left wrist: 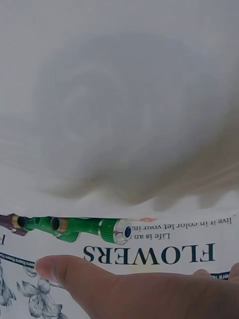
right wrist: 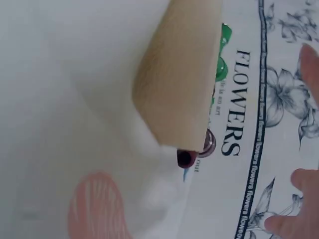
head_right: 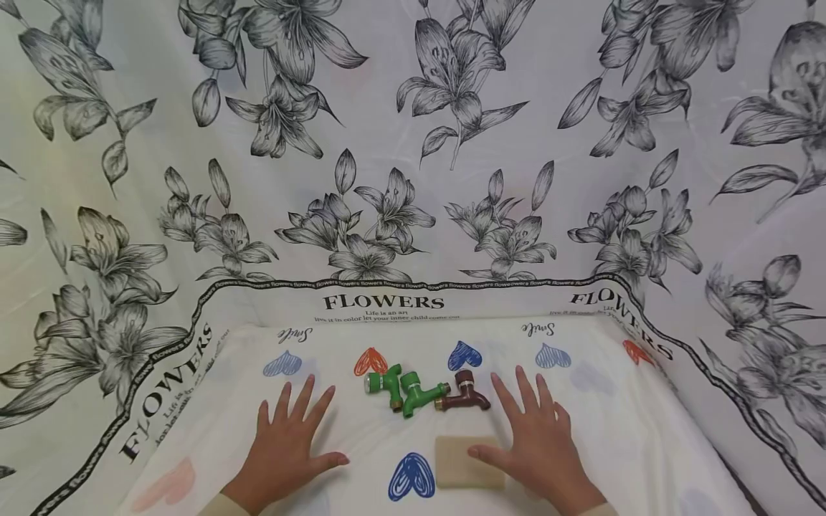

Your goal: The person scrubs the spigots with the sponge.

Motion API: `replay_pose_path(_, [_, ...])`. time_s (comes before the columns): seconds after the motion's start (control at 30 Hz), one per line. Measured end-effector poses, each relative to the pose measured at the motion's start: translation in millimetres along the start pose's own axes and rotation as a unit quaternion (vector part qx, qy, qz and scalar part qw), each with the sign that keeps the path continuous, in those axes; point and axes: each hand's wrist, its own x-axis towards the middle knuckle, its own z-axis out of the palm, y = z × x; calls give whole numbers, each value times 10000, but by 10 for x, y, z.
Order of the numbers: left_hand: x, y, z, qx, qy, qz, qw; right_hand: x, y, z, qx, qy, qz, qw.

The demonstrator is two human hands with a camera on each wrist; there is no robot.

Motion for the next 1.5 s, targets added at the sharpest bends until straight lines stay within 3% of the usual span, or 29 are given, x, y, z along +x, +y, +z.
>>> replay_pose_path(0.07, [11, 29, 24, -102, -58, -12, 9999, 3, -15, 18, 637, 41, 121, 9979])
replay_pose_path(0.13, [18, 52, 47, -137, -109, -23, 9998, 4, -48, 37, 1632, 25, 295, 9862])
replay_pose_path(0.2, [24, 69, 63, -161, -168, -28, 9997, 9, -96, 61, 2739, -4, 472, 9606])
replay_pose_path(0.3, [33, 90, 79, -223, -210, -6, 9995, 21, -180, 95, 4074, -140, 665, 9107])
replay_pose_path(0.37, [42, 105, 78, -284, -179, 12, 9994, 40, -223, 121, 4612, -204, 664, 8846])
replay_pose_path(0.43, [43, 115, 77, -317, -123, 41, 9994, 51, -262, 143, 4908, -272, 652, 8684])
replay_pose_path(0.53, [42, 124, 62, -333, -95, 53, 9994, 66, -306, 177, 5056, -351, 709, 8591])
replay_pose_path(0.7, [74, 130, 34, -404, -159, -52, 9990, 78, -326, 245, 4930, -574, 877, 8637])
replay_pose_path(0.8, [110, 135, 43, -739, -55, -155, 9971, 56, -326, 310, 4638, -742, 839, 8788])
replay_pose_path(0.87, [149, 130, 58, -1217, 101, -276, 9921, 37, -331, 350, 4371, -926, 711, 8918])
replay_pose_path(1.0, [279, 124, 93, -2319, 342, -693, 9697, 18, -327, 447, 3823, -1450, 212, 9123])
replay_pose_path(1.1, [459, 148, 140, -2995, 381, -855, 9495, 1, -282, 505, 3289, -1732, -176, 9282])
replay_pose_path(1.17, [581, 151, 197, -3345, 411, -864, 9375, -7, -260, 526, 2956, -1789, -463, 9373])
replay_pose_path(1.27, [751, 167, 307, -3771, 394, -872, 9212, -14, -232, 546, 2726, -1703, -843, 9432])
replay_pose_path(1.4, [924, 190, 472, -4013, 257, -919, 9110, -11, -204, 572, 2543, -1467, -1161, 9489])
replay_pose_path(1.5, [1003, 209, 571, -4033, 208, -853, 9109, -8, -194, 579, 2462, -1472, -1072, 9519])
